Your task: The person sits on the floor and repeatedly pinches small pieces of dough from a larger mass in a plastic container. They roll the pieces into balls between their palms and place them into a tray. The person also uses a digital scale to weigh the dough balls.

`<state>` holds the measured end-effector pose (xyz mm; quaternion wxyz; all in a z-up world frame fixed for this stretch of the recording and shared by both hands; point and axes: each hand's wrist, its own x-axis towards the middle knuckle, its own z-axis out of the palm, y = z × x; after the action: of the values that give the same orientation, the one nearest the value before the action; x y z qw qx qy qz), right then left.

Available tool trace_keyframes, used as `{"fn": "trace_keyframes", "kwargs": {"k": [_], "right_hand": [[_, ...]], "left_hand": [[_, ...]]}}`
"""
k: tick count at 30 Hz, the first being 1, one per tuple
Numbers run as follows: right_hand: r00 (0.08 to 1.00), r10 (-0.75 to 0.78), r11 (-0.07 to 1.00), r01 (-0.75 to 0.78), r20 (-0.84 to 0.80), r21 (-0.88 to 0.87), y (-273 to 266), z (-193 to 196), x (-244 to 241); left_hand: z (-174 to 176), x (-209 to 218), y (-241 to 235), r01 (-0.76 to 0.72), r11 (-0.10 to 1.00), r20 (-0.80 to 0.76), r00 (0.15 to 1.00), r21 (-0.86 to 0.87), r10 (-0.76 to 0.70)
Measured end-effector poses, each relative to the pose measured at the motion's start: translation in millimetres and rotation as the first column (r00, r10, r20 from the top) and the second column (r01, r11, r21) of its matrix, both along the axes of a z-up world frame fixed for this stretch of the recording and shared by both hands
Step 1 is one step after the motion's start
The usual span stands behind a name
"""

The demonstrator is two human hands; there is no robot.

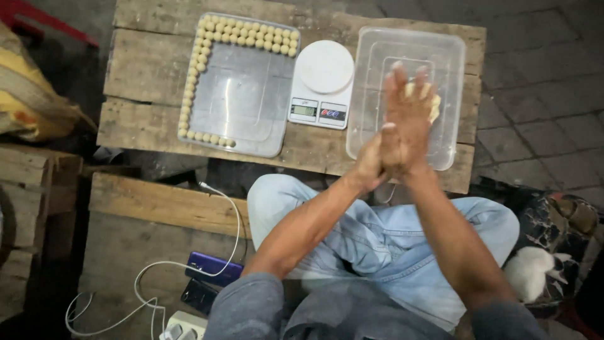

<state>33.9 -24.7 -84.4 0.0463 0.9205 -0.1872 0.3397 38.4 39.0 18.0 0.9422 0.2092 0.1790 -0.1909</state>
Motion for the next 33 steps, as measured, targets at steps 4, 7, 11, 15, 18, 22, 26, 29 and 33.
{"fn": "trace_keyframes", "kwargs": {"k": [4, 7, 11, 15, 18, 22, 26, 29, 33], "right_hand": [[0.517, 0.856, 0.507, -0.840, 0.001, 0.192, -11, 73, -11], [0.708, 0.705, 0.705, -0.693, -0.042, 0.149, -13, 20, -9], [0.332, 0.942, 0.335, -0.923, -0.048, 0.190, -43, 109, 34], [0.283, 0.958, 0.286, -0.949, -0.042, 0.131, -22, 82, 1], [0.300, 0.954, 0.300, -0.941, -0.021, 0.158, -42, 86, 24], [0.398, 0.917, 0.385, -0.902, 0.031, 0.197, -70, 84, 36], [0.637, 0.760, 0.504, -0.704, 0.129, 0.501, -63, 94, -8], [0.633, 0.768, 0.472, -0.657, 0.091, 0.587, -86, 86, -30], [0.496, 0.824, 0.315, -0.804, 0.275, 0.505, -127, 53, -65]], "left_hand": [[-90, 13, -7, -0.007, 0.998, 0.047, 0.999, 0.066, 0.004], [-231, -20, -69, -0.014, 0.992, 0.107, 0.994, 0.123, 0.001], [-84, -2, -45, 0.009, 0.923, 0.350, 0.927, -0.386, 0.137], [-51, -21, -35, -0.077, 0.987, 0.339, 0.933, -0.140, 0.121], [-70, -28, -45, -0.179, 0.943, 0.283, 0.954, 0.279, 0.098], [-93, -8, -72, -0.134, 0.990, 0.144, 0.981, 0.041, 0.127], [-99, -10, -76, -0.038, 0.925, -0.117, 0.989, 0.378, 0.089], [-121, -5, -63, -0.037, 0.910, -0.056, 0.996, 0.414, 0.066], [-27, -28, 32, -0.215, 0.896, 0.241, 0.962, 0.390, 0.126]]}}
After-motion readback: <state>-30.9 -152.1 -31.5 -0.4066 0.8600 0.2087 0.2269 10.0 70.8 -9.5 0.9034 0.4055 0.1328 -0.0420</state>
